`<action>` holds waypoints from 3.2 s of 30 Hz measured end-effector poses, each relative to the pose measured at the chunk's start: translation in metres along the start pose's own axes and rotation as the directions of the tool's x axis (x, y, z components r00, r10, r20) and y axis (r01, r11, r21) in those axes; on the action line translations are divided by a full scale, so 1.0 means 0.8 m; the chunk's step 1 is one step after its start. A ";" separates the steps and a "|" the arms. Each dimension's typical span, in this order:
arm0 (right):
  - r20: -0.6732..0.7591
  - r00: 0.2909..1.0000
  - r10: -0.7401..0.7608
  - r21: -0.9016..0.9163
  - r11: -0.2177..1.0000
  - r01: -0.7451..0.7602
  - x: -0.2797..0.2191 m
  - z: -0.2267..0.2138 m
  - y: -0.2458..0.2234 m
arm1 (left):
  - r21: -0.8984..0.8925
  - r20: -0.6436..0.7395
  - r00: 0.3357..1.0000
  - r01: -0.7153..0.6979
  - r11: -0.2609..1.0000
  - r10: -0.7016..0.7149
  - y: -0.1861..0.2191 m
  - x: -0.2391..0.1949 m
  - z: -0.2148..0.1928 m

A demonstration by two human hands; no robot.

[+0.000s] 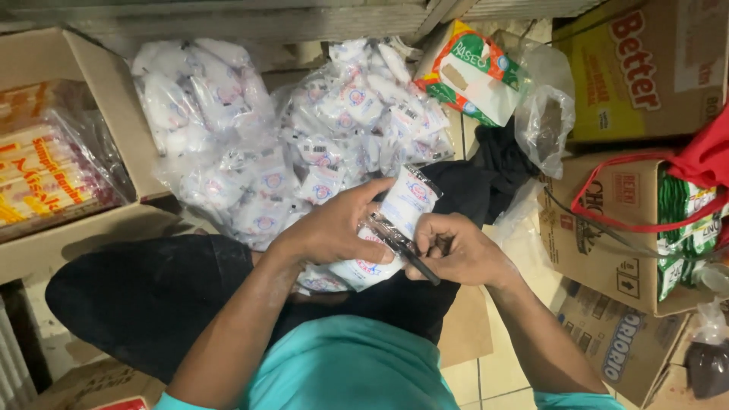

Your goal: Cutting individual condiment packets from a strip using scissors and organizing them into piles on the floor.

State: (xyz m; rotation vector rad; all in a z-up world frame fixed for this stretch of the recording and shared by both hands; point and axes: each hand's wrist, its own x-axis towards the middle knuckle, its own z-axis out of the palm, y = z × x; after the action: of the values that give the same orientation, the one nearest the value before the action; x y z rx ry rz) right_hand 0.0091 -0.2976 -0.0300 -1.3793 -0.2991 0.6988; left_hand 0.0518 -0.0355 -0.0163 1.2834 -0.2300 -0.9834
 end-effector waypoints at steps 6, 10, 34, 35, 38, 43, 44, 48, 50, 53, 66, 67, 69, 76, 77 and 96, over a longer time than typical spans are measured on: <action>-0.028 0.999 0.022 0.057 0.998 -0.020 0.009 -0.016 0.016 | 0.005 -0.002 1.000 0.006 1.000 -0.006 0.010 0.013 -0.002; -0.033 0.999 0.023 0.064 0.998 -0.021 0.016 -0.024 0.027 | 0.002 -0.011 1.000 0.005 1.000 -0.005 -0.001 0.025 -0.016; -0.685 0.727 0.049 0.261 0.948 0.182 0.035 0.085 0.078 | -0.243 -0.414 0.910 -0.072 0.967 -0.036 -0.067 0.019 -0.001; -0.705 0.706 0.071 0.287 0.938 0.193 0.038 0.088 0.085 | -0.232 -0.449 0.893 -0.095 0.968 -0.020 -0.078 0.020 -0.002; -0.716 0.691 0.099 0.309 0.932 0.188 0.043 0.093 0.098 | -0.207 -0.536 0.844 -0.124 0.970 -0.007 -0.116 0.017 0.000; -0.712 0.680 0.173 0.331 0.937 0.108 0.056 0.086 0.117 | -0.300 -0.530 0.840 -0.058 0.952 -0.116 -0.111 -0.019 -0.002; -0.716 0.671 0.193 0.343 0.934 0.098 0.056 0.084 0.123 | -0.249 -0.425 0.872 0.146 0.957 -0.244 -0.118 -0.030 -0.001; -0.730 0.655 0.192 0.343 0.933 0.108 0.062 0.077 0.140 | 0.001 -0.376 0.866 0.354 0.935 -0.328 -0.137 -0.051 -0.003; -0.744 0.643 0.183 0.330 0.937 0.116 0.062 0.072 0.139 | 0.016 -0.436 0.859 0.307 0.952 -0.270 -0.143 -0.052 0.002; -0.787 0.600 0.146 0.315 0.930 0.187 0.069 0.069 0.113 | -0.001 -0.471 0.864 0.199 0.980 -0.176 -0.135 -0.055 0.004; -0.818 0.563 0.118 0.329 0.899 0.289 0.073 0.067 0.053 | -0.078 -0.153 0.975 -0.174 0.982 0.161 -0.036 -0.085 -0.001; -0.818 0.563 0.120 0.330 0.899 0.288 0.071 0.068 0.049 | -0.079 -0.153 0.975 -0.172 0.982 0.159 -0.033 -0.085 0.001; -0.802 0.586 0.121 0.341 0.896 0.283 0.069 0.068 0.042 | -0.065 -0.140 0.971 -0.203 0.977 0.192 -0.028 -0.086 0.005; -0.704 0.707 0.058 0.293 0.932 0.215 0.009 0.044 0.026 | -0.100 -0.192 0.960 -0.227 0.969 0.205 -0.025 -0.095 0.008; -0.632 0.774 0.042 0.243 0.959 0.146 -0.007 0.037 0.023 | -0.125 -0.195 0.960 -0.228 0.966 0.201 -0.022 -0.097 0.007; 0.158 0.969 0.191 -0.117 0.978 -0.174 -0.071 0.051 -0.083 | -0.018 -0.116 0.984 -0.136 0.991 0.133 0.017 -0.106 0.035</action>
State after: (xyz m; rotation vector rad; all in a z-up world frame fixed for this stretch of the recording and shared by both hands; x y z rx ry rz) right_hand -0.0400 -0.3023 0.0531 -1.4598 -0.3482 0.9675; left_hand -0.0094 0.0053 0.0355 1.2793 -0.2120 -0.7927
